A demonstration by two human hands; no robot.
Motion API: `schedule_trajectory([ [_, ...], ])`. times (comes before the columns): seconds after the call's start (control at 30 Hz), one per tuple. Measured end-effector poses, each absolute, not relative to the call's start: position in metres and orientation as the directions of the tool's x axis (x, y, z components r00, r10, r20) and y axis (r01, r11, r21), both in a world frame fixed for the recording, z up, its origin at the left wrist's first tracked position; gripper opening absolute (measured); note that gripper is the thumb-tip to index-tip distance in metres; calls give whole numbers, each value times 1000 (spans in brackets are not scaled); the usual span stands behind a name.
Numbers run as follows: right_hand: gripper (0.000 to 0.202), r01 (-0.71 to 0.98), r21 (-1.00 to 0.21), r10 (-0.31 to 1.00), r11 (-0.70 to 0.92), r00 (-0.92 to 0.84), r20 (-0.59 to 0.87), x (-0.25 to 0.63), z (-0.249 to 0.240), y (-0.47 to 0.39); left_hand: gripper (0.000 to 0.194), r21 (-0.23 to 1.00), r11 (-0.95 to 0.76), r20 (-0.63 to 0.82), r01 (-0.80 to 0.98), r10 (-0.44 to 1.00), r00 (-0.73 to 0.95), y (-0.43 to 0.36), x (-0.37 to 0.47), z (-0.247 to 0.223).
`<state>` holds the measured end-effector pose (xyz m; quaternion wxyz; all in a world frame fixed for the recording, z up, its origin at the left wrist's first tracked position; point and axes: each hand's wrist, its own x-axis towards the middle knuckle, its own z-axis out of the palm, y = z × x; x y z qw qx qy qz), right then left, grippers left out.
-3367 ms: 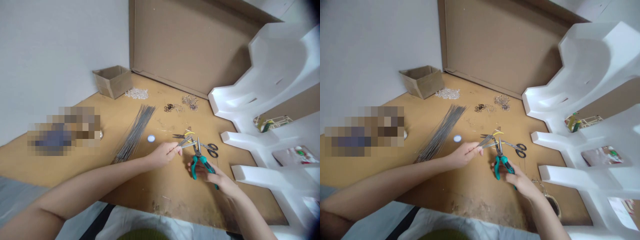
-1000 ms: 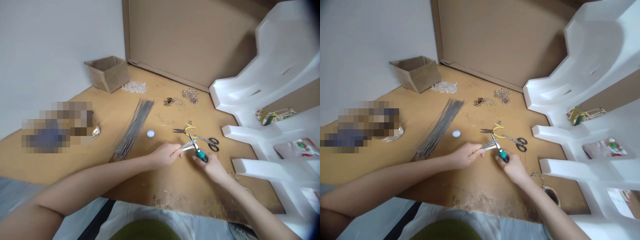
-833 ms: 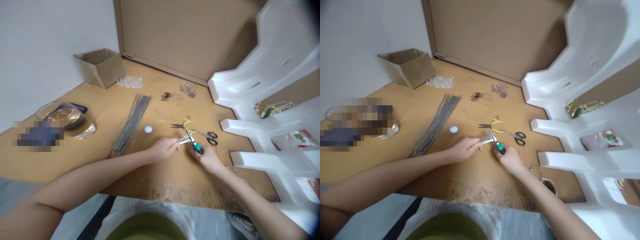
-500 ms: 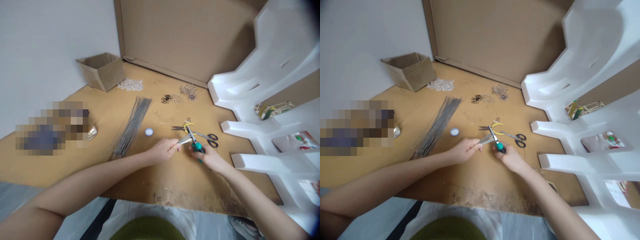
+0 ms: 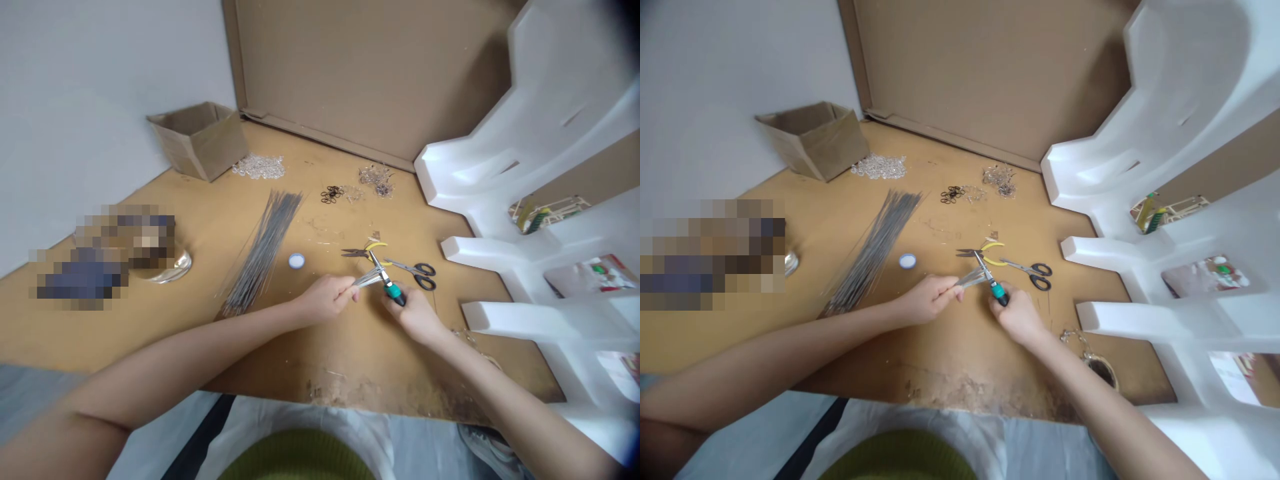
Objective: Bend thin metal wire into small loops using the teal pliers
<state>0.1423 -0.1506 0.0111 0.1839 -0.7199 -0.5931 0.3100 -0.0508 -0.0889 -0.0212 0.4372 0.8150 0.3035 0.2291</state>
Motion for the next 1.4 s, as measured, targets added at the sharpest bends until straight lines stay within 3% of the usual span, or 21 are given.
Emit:
schedule_trajectory([
  [0.13, 12, 707, -664, 965, -245, 111, -238, 142, 7, -146, 25, 853, -419, 96, 310, 712, 696, -86, -51, -22],
  [0.23, 8, 638, -723, 945, -265, 21, -327, 148, 7, -143, 26, 856, -422, 100, 300, 704, 703, -85, -52, -19],
  [0.33, 18, 618, -738, 926, -270, -43, -375, 154, 10, -139, 27, 852, -426, 93, 304, 695, 713, -85, -53, -16],
  [0.8, 15, 751, -618, 966, -234, 107, -236, 141, 9, -148, 26, 830, -459, 101, 316, 682, 724, -85, -52, -23],
  [1.03, 12, 589, -773, 955, -235, -9, -298, 149, 4, -142, 28, 858, -427, 101, 285, 684, 722, -82, -54, -16],
  [1.17, 23, 473, -847, 937, -244, -111, -331, 151, 15, -140, 30, 912, -328, 46, 248, 680, 732, -83, -55, -10],
  [1.3, 28, 385, -871, 905, -303, -169, -390, 147, 27, -141, 31, 950, -256, 28, 181, 644, 765, -82, -54, -5],
  [1.4, 22, 433, -858, 911, -276, -165, -377, 148, 25, -142, 30, 939, -287, 43, 191, 648, 761, -83, -55, -4],
])
